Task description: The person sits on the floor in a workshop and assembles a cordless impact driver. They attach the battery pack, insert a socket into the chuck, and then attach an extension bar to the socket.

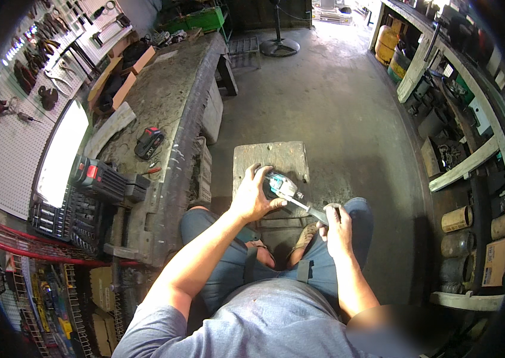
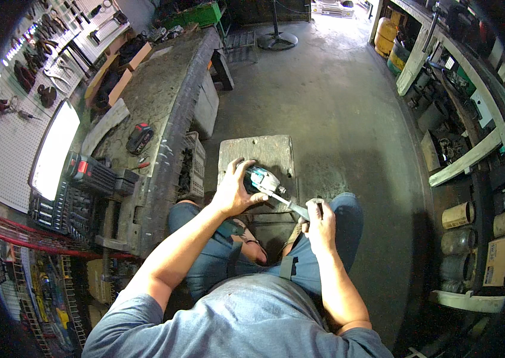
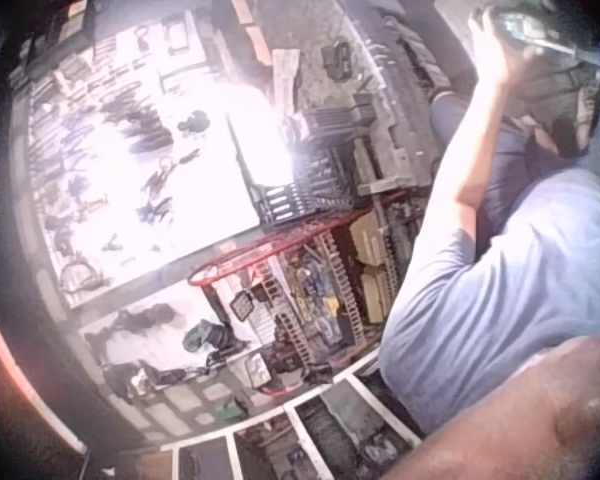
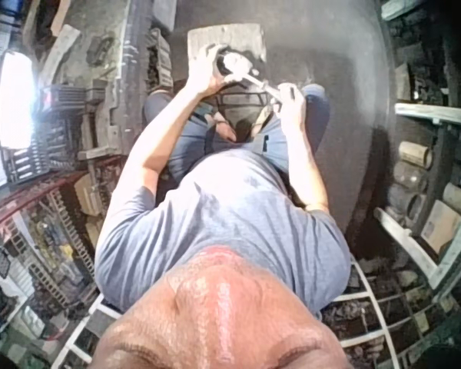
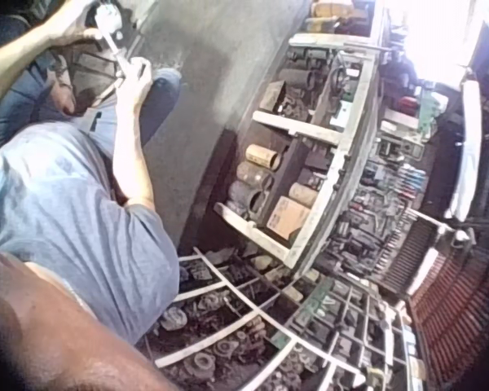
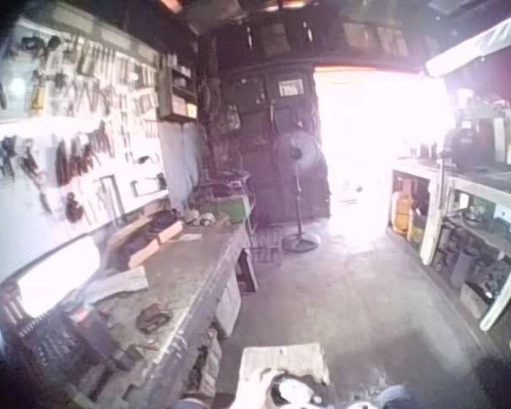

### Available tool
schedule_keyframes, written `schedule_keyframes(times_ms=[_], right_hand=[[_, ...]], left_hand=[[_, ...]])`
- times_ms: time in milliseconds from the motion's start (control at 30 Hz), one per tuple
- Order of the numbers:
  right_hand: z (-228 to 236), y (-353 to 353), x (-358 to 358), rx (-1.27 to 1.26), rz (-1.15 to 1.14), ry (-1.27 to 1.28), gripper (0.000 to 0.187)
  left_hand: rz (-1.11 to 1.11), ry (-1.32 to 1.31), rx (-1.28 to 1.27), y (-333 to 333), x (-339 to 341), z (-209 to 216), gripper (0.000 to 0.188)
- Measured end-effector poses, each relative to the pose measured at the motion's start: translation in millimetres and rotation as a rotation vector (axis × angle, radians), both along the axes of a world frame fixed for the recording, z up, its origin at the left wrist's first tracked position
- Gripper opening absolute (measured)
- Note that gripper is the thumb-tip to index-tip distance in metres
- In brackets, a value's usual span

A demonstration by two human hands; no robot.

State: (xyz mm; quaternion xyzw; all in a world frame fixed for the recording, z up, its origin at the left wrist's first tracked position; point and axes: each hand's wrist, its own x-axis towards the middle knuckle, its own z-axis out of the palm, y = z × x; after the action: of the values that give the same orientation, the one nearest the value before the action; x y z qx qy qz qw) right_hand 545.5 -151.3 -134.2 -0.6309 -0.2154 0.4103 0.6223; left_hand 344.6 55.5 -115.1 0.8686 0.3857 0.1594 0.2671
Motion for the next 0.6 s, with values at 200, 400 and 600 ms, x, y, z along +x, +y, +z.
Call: schedule_keyframes(times_ms=[200,400,600], right_hand=[[-7.6,-7.5,-12.5,-0.084,-0.038,0.047,0.021],[-18.8,-11.4,-18.7,0.248,-0.127,0.017,0.034],[-23.9,-14.6,-18.4,0.103,-0.07,0.182,0.041]], left_hand=[[-0.004,-0.023,0.004,1.0,-0.1,-2.5,0.12],[-0.013,-0.021,0.028,1.4,-0.4,-3.3,0.121],[-0.003,0.0,0.038,-0.9,0.9,0.4,0.122]])
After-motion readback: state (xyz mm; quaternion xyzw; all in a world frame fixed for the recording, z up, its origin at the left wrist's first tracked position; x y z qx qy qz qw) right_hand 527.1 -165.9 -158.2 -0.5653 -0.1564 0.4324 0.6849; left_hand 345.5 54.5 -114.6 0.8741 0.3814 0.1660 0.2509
